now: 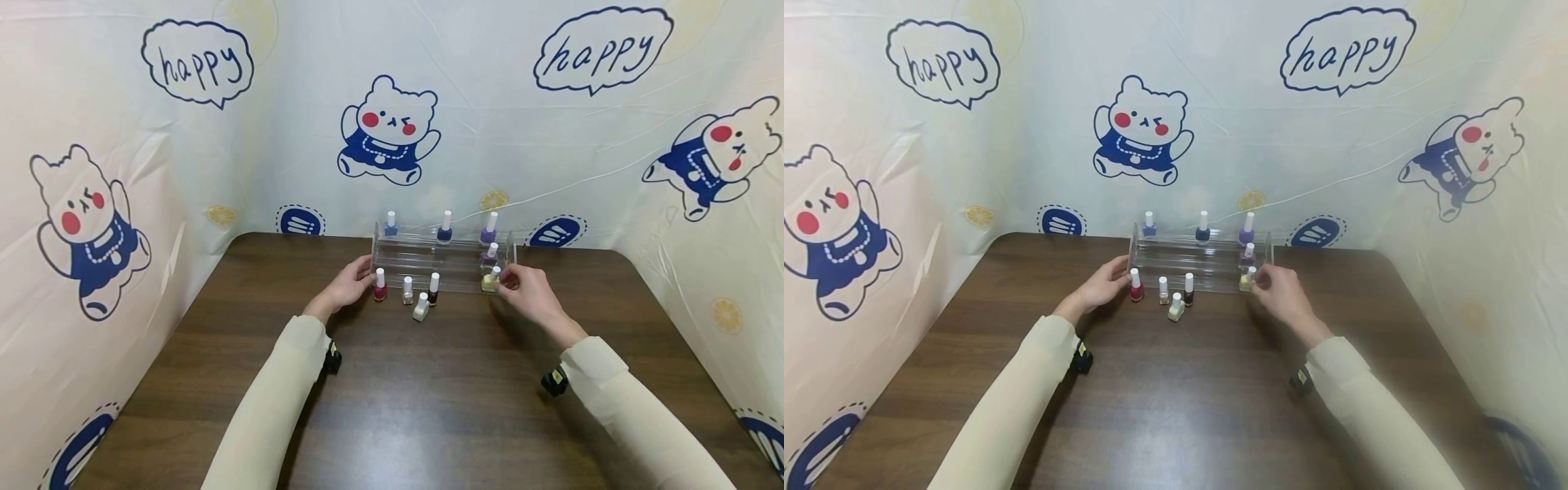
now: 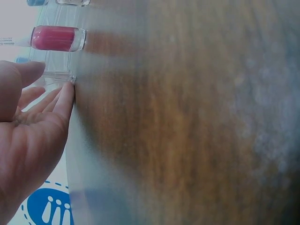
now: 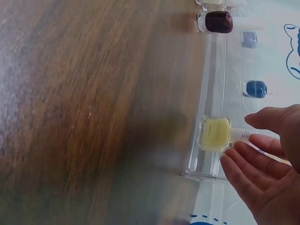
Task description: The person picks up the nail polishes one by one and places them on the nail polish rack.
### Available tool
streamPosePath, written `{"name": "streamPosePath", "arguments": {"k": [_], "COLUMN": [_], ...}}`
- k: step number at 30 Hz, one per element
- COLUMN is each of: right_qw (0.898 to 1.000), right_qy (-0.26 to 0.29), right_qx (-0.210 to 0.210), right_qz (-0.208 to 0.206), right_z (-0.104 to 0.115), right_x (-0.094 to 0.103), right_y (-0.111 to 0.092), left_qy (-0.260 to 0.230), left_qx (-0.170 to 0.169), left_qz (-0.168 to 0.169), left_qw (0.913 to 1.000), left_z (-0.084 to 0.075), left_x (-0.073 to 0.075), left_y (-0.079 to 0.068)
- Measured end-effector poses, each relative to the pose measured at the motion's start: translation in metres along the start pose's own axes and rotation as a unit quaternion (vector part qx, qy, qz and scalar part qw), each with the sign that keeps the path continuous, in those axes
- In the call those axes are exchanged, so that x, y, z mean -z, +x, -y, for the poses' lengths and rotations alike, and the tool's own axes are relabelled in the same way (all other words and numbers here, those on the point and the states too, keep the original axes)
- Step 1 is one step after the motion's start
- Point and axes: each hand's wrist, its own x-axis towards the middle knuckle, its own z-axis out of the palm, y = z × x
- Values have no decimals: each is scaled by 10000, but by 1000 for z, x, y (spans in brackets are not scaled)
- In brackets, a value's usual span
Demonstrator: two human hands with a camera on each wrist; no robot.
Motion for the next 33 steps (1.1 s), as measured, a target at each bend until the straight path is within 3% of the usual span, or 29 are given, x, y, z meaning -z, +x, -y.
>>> {"name": "streamPosePath", "arguments": {"k": [33], "right_qw": [9990], "right_qy": [297], "right_qx": [270], "right_qz": [213], "right_z": [27], "right_x": [-17], "right_y": [7], "left_qy": [120], "left_qx": [47], "left_qz": [23], "left_qw": [9999], "left_z": [0], "left_x": [0], "left_y": [0]}}
